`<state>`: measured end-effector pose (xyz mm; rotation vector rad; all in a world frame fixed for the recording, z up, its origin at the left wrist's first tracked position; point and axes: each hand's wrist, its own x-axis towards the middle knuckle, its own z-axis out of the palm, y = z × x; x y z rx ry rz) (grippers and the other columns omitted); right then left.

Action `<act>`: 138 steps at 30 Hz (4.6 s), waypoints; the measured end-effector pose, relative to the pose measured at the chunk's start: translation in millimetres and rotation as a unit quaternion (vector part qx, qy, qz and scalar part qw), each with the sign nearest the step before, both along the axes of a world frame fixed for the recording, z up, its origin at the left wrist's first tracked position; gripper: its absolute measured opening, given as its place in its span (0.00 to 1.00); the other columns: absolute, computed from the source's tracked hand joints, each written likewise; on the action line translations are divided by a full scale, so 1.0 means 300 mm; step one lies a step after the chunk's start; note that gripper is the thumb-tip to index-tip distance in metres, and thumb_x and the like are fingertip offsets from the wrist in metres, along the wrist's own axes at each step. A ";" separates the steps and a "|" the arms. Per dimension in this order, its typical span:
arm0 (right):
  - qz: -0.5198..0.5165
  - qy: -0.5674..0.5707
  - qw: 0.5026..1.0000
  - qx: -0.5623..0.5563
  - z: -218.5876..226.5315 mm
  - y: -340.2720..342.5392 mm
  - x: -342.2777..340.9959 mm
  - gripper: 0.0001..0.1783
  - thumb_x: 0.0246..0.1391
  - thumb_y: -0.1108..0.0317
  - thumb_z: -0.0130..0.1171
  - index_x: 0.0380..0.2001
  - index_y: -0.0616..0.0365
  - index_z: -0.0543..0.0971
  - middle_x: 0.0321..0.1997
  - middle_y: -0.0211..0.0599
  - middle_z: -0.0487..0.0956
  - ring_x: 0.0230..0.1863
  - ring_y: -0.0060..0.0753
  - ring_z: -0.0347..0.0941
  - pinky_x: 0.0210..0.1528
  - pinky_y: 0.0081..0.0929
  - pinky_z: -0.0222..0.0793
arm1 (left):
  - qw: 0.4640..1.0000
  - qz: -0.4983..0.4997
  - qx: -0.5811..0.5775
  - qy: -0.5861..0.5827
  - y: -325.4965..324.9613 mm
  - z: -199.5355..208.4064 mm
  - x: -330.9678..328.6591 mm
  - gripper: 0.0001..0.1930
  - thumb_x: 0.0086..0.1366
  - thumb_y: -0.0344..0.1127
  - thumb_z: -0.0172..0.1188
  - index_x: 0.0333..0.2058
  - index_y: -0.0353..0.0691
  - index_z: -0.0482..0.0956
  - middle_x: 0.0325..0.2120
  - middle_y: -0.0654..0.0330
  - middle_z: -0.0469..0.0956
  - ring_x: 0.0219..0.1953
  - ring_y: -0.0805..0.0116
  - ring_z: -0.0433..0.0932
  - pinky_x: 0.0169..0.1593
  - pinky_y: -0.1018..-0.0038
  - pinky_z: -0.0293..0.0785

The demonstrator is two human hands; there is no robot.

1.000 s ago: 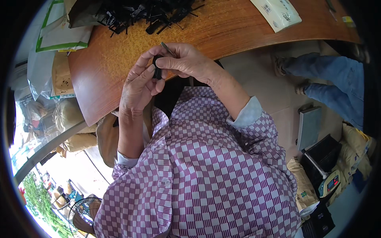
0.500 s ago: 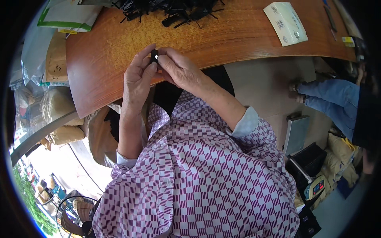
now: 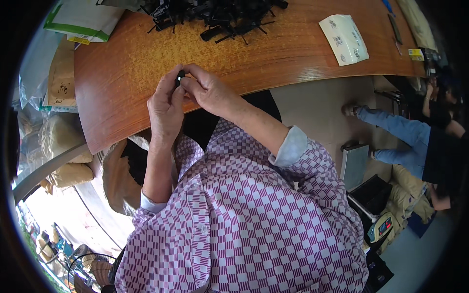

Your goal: The recorder is picking up small black plastic parts from a pile and assembling them into larger components at a workbench.

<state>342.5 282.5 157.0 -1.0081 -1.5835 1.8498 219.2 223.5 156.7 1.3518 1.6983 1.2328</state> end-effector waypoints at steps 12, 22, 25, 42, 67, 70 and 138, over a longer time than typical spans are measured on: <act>-0.082 -0.374 0.792 0.475 0.013 0.293 0.241 0.16 0.54 0.64 0.58 0.47 0.47 0.72 0.20 0.36 0.77 0.22 0.35 0.76 0.24 0.29 0.70 | 0.848 -0.042 -0.105 -0.518 0.011 -0.007 -0.025 0.14 0.69 0.33 0.47 0.52 0.42 0.66 0.36 0.52 0.76 0.38 0.60 0.79 0.41 0.74 0.77; -0.061 -0.326 0.723 0.605 -0.092 0.380 0.311 0.07 0.54 0.65 0.58 0.36 0.49 0.73 0.23 0.30 0.78 0.25 0.31 0.77 0.24 0.24 0.72 | 0.718 -0.011 -0.219 -0.660 0.036 -0.029 0.079 0.07 0.68 0.39 0.51 0.37 0.44 0.71 0.32 0.56 0.74 0.33 0.64 0.75 0.39 0.70 0.74; -0.031 -0.316 0.706 0.633 -0.096 0.363 0.324 0.07 0.53 0.65 0.58 0.35 0.52 0.72 0.24 0.28 0.78 0.26 0.29 0.77 0.24 0.22 0.73 | 0.707 -0.007 -0.233 -0.667 0.038 -0.052 0.076 0.07 0.68 0.39 0.51 0.36 0.43 0.72 0.30 0.59 0.73 0.31 0.67 0.72 0.36 0.73 0.72; 0.019 -0.315 0.774 0.549 -0.100 0.368 0.400 0.15 0.53 0.58 0.58 0.40 0.53 0.73 0.28 0.35 0.80 0.28 0.35 0.78 0.30 0.30 0.74 | 0.712 -0.029 -0.228 -0.663 0.039 -0.063 0.087 0.06 0.66 0.28 0.48 0.40 0.41 0.71 0.29 0.61 0.71 0.26 0.72 0.68 0.29 0.79 0.68; 0.154 -0.039 0.823 0.546 0.045 0.132 0.218 0.30 0.34 0.74 0.69 0.47 0.50 0.77 0.35 0.31 0.82 0.30 0.31 0.80 0.31 0.22 0.78 | 0.704 -0.311 -0.106 -0.630 0.018 -0.045 -0.021 0.30 0.64 0.46 0.57 0.57 0.30 0.63 0.30 0.50 0.76 0.14 0.80 0.64 0.16 0.87 0.55; 0.154 -0.016 0.815 0.558 0.039 0.125 0.202 0.29 0.34 0.75 0.69 0.47 0.50 0.78 0.36 0.30 0.82 0.31 0.31 0.80 0.32 0.23 0.79 | 0.655 -0.286 -0.116 -0.690 -0.013 -0.063 -0.014 0.28 0.63 0.41 0.57 0.58 0.35 0.62 0.29 0.49 0.75 0.15 0.79 0.65 0.16 0.87 0.57; -0.062 0.130 0.989 0.014 -0.035 0.024 0.148 0.11 0.61 0.65 0.53 0.42 0.60 0.73 0.27 0.26 0.73 0.18 0.08 0.61 0.16 0.09 0.58 | 0.886 -0.014 -0.083 -0.457 0.070 0.053 0.035 0.18 0.69 0.34 0.46 0.56 0.40 0.67 0.30 0.61 0.73 0.20 0.78 0.69 0.19 0.86 0.61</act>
